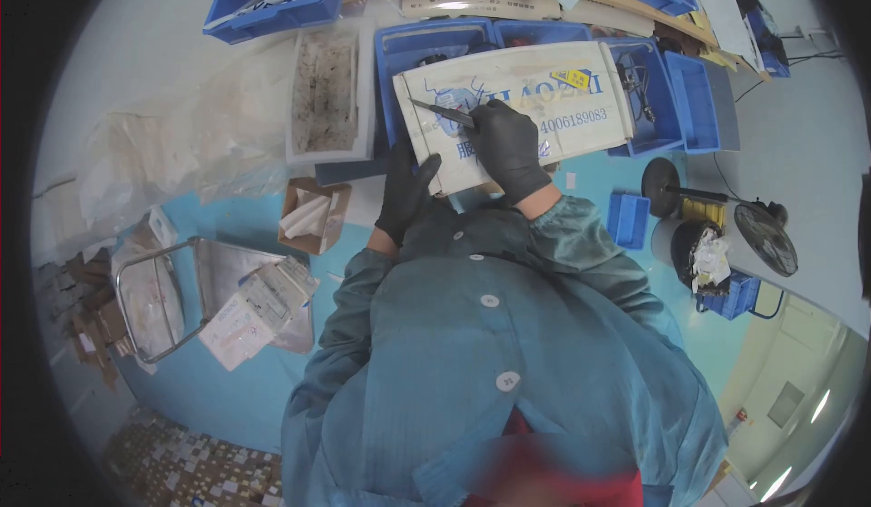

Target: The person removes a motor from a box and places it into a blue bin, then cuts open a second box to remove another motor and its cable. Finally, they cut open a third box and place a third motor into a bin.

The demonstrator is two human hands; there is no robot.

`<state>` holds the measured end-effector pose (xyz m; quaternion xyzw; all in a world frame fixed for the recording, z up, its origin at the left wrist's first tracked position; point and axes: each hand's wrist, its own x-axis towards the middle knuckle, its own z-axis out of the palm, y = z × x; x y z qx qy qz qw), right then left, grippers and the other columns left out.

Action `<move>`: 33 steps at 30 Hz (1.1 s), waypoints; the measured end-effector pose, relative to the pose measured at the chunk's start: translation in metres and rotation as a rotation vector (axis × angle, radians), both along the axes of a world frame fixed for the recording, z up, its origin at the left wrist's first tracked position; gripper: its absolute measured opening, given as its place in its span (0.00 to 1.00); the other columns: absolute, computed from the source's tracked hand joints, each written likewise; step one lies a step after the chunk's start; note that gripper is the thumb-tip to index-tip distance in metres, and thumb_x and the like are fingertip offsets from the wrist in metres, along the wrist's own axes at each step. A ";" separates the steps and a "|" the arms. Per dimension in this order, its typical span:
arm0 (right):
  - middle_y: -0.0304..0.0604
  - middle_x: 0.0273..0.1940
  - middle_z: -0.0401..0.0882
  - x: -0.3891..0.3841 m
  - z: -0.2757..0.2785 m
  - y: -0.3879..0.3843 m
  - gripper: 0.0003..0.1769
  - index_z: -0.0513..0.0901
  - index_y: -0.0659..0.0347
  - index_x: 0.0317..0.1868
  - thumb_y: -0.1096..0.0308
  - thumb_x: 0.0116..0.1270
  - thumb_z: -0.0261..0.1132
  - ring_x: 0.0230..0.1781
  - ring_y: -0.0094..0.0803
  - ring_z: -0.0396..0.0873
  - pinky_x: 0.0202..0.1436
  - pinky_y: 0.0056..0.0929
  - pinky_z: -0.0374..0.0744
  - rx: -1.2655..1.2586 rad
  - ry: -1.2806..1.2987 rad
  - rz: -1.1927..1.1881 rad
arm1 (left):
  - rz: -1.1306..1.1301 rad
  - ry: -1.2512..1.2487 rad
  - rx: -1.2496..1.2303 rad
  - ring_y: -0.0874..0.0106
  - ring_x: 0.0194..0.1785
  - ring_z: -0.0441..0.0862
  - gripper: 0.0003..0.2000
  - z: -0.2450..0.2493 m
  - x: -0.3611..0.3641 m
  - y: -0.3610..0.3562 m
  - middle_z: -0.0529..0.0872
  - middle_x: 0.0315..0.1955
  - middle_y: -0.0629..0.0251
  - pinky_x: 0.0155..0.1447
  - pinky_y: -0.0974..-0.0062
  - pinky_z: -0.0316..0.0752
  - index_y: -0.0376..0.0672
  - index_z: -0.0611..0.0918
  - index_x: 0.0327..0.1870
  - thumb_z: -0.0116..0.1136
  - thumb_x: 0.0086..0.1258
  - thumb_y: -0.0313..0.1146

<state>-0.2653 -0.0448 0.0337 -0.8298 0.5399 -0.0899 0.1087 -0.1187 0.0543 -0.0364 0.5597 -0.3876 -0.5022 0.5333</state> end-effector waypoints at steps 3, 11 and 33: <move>0.46 0.30 0.85 0.003 -0.006 -0.002 0.09 0.90 0.60 0.34 0.63 0.65 0.69 0.24 0.46 0.82 0.26 0.36 0.81 -0.008 0.044 0.022 | 0.025 -0.037 -0.044 0.54 0.63 0.77 0.29 0.004 -0.001 -0.001 0.79 0.60 0.53 0.63 0.53 0.72 0.44 0.73 0.67 0.59 0.69 0.50; 0.48 0.28 0.81 0.007 -0.019 -0.001 0.07 0.84 0.59 0.30 0.65 0.60 0.69 0.19 0.50 0.79 0.17 0.41 0.75 -0.229 0.048 0.092 | 0.045 -0.143 -0.045 0.54 0.65 0.73 0.29 0.002 -0.001 0.000 0.76 0.62 0.52 0.67 0.53 0.67 0.45 0.72 0.68 0.58 0.71 0.51; 0.42 0.28 0.82 0.000 -0.003 -0.003 0.10 0.85 0.54 0.28 0.58 0.60 0.70 0.25 0.46 0.80 0.23 0.38 0.75 0.006 -0.056 0.027 | 0.072 -0.032 -0.019 0.53 0.61 0.77 0.30 -0.006 -0.002 0.000 0.79 0.59 0.52 0.63 0.52 0.72 0.44 0.73 0.67 0.59 0.69 0.53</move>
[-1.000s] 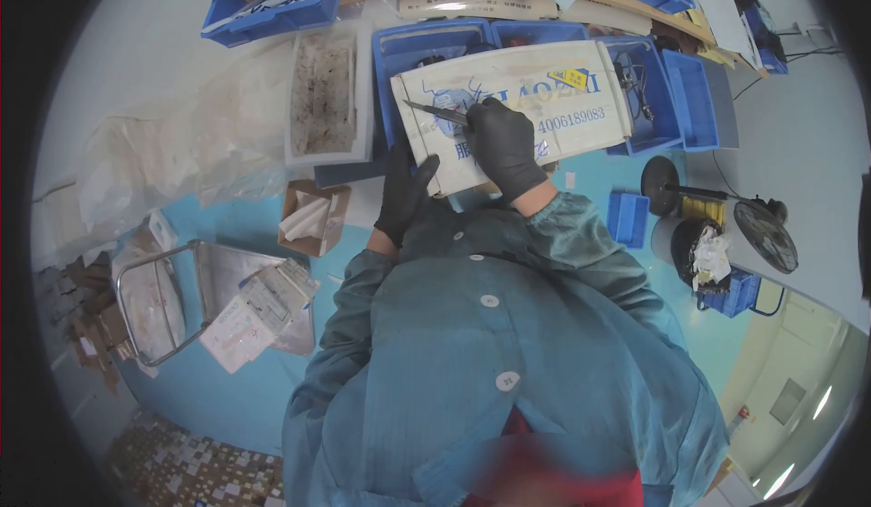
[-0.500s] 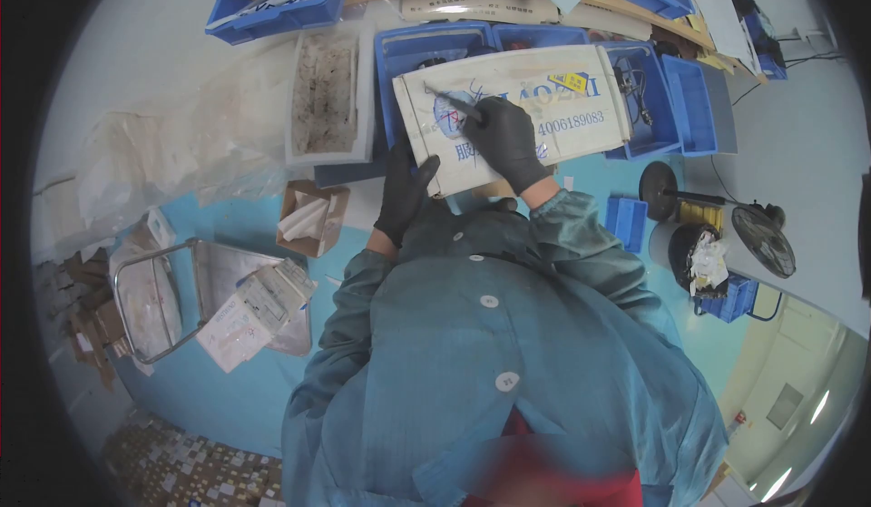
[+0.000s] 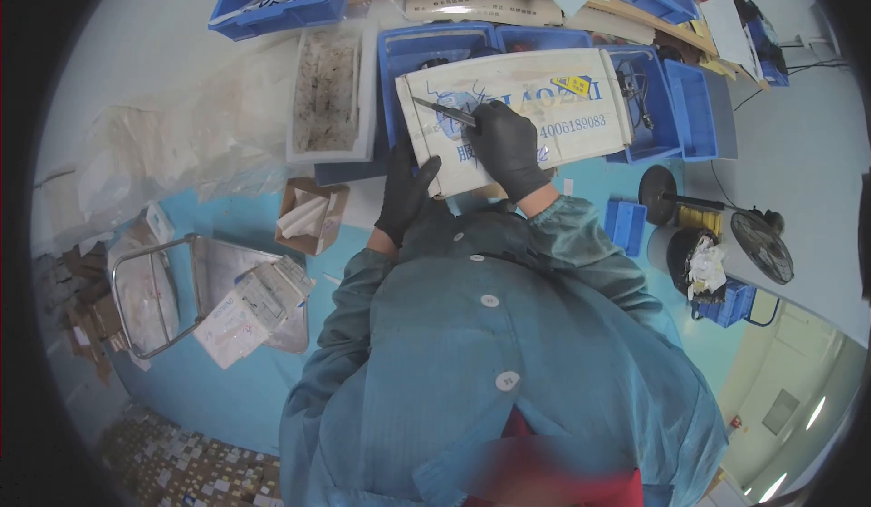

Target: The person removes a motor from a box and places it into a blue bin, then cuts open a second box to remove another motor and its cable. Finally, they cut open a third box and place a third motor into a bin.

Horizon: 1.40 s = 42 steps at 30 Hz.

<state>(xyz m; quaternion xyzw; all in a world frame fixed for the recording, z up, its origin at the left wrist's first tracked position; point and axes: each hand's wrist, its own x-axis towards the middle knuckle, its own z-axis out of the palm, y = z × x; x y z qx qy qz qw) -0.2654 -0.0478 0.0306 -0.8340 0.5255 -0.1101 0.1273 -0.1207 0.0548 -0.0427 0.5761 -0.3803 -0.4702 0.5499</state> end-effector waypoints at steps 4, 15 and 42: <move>0.42 0.25 0.80 -0.006 -0.008 -0.004 0.06 0.83 0.56 0.26 0.65 0.59 0.66 0.22 0.43 0.78 0.20 0.35 0.72 -0.048 -0.160 -0.001 | -0.027 0.008 -0.026 0.56 0.61 0.76 0.29 -0.009 0.000 -0.001 0.79 0.58 0.53 0.63 0.54 0.70 0.44 0.73 0.66 0.60 0.68 0.51; 0.41 0.17 0.66 -0.022 0.006 -0.021 0.22 0.65 0.54 0.19 0.57 0.69 0.59 0.21 0.32 0.60 0.29 0.37 0.56 0.335 -0.476 -0.132 | -0.021 0.047 -0.050 0.56 0.62 0.77 0.30 0.004 -0.001 -0.003 0.79 0.59 0.53 0.61 0.55 0.73 0.43 0.73 0.66 0.60 0.68 0.51; 0.26 0.19 0.57 -0.052 0.013 -0.028 0.06 0.78 0.52 0.34 0.66 0.72 0.60 0.19 0.17 0.57 0.24 0.18 0.56 0.818 -1.119 -0.319 | -0.026 0.158 -0.070 0.53 0.65 0.76 0.33 0.010 -0.003 -0.002 0.78 0.63 0.52 0.61 0.52 0.76 0.43 0.71 0.69 0.63 0.67 0.51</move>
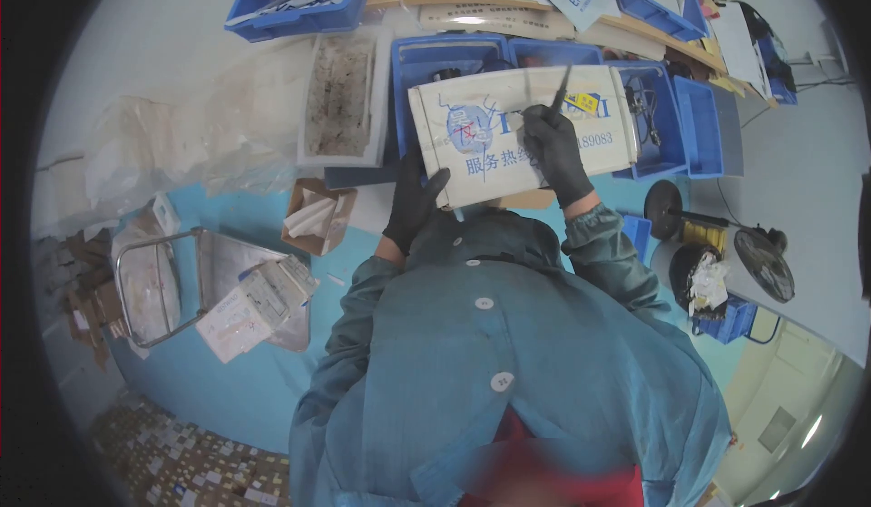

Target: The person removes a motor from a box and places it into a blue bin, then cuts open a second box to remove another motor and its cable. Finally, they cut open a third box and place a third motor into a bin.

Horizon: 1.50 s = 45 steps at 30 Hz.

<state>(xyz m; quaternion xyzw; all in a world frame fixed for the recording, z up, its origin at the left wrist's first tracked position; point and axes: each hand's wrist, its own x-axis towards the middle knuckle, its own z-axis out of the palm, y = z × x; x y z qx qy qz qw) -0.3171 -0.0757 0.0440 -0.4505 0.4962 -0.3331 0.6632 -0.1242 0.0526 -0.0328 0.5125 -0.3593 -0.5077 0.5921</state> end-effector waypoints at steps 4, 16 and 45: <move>0.27 0.18 0.56 -0.004 0.001 -0.003 0.11 0.74 0.50 0.27 0.69 0.69 0.60 0.18 0.18 0.55 0.24 0.18 0.56 0.038 -0.147 -0.035 | 0.202 -0.479 -0.032 0.53 0.68 0.71 0.32 0.020 -0.007 0.001 0.73 0.65 0.51 0.67 0.51 0.70 0.42 0.68 0.70 0.62 0.67 0.45; 0.35 0.27 0.80 -0.007 0.020 -0.004 0.08 0.83 0.55 0.29 0.66 0.68 0.66 0.32 0.24 0.78 0.43 0.26 0.75 -0.097 0.048 0.154 | 0.175 -1.177 -0.081 0.55 0.45 0.81 0.26 0.054 -0.077 -0.070 0.83 0.43 0.56 0.46 0.58 0.75 0.40 0.77 0.56 0.67 0.58 0.42; 0.39 0.30 0.75 -0.117 0.007 -0.041 0.16 0.89 0.54 0.45 0.63 0.72 0.54 0.28 0.30 0.67 0.32 0.28 0.65 -0.112 -0.040 0.300 | -0.102 -0.829 0.642 0.58 0.37 0.80 0.20 0.101 -0.055 -0.081 0.87 0.32 0.56 0.39 0.60 0.68 0.43 0.83 0.30 0.47 0.68 0.51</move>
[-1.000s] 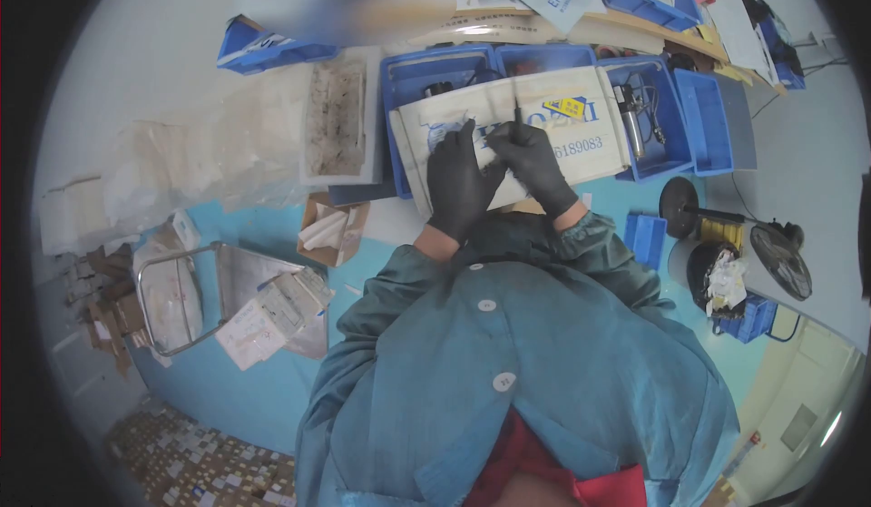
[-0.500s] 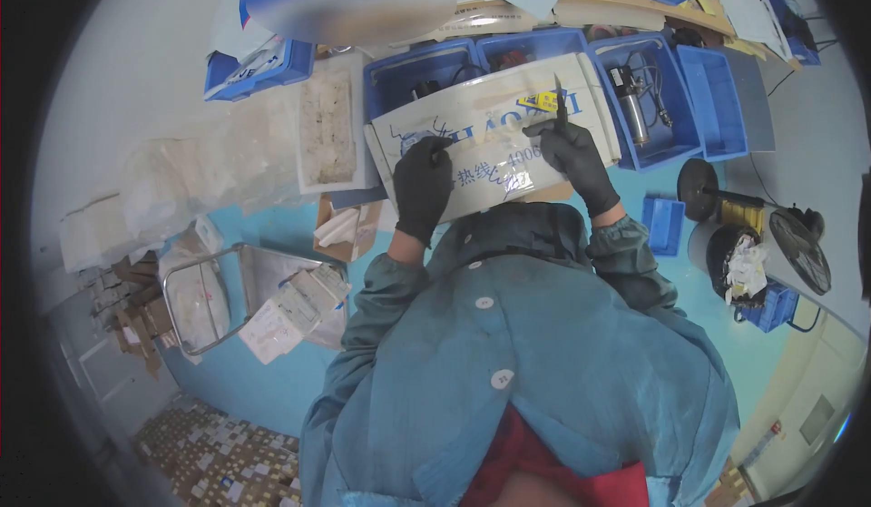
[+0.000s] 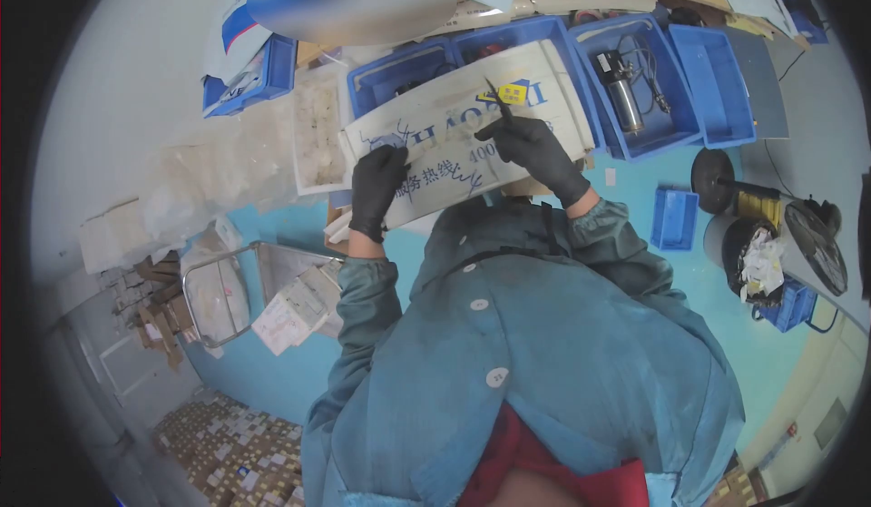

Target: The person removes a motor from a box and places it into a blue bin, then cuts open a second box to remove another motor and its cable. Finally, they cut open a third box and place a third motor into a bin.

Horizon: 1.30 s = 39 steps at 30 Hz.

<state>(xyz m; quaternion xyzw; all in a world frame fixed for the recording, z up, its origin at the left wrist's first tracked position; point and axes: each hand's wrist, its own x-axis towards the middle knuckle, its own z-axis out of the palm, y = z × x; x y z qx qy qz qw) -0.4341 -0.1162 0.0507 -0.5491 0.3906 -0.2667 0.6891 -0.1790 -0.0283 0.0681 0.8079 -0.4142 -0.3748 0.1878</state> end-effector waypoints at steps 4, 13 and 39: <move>0.44 0.65 0.74 -0.001 -0.009 -0.005 0.15 0.87 0.54 0.44 0.64 0.73 0.52 0.63 0.54 0.72 0.41 0.36 0.75 0.114 0.037 0.112 | 0.201 0.188 -0.149 0.71 0.27 0.71 0.17 -0.003 0.001 0.005 0.79 0.19 0.64 0.36 0.69 0.63 0.45 0.79 0.22 0.55 0.70 0.45; 0.37 0.42 0.77 -0.003 -0.006 -0.005 0.16 0.87 0.57 0.47 0.60 0.75 0.55 0.26 0.26 0.61 0.29 0.24 0.61 0.055 -0.073 0.041 | 0.142 0.309 -0.234 0.69 0.31 0.76 0.14 -0.002 0.003 0.000 0.83 0.28 0.62 0.37 0.70 0.70 0.46 0.83 0.31 0.54 0.73 0.44; 0.48 0.55 0.78 0.001 0.016 -0.005 0.17 0.76 0.56 0.28 0.58 0.73 0.51 0.42 0.40 0.71 0.37 0.29 0.66 0.055 0.033 0.054 | 0.075 0.470 -0.334 0.63 0.39 0.84 0.15 -0.007 -0.014 -0.021 0.88 0.42 0.63 0.47 0.69 0.77 0.61 0.80 0.49 0.56 0.67 0.54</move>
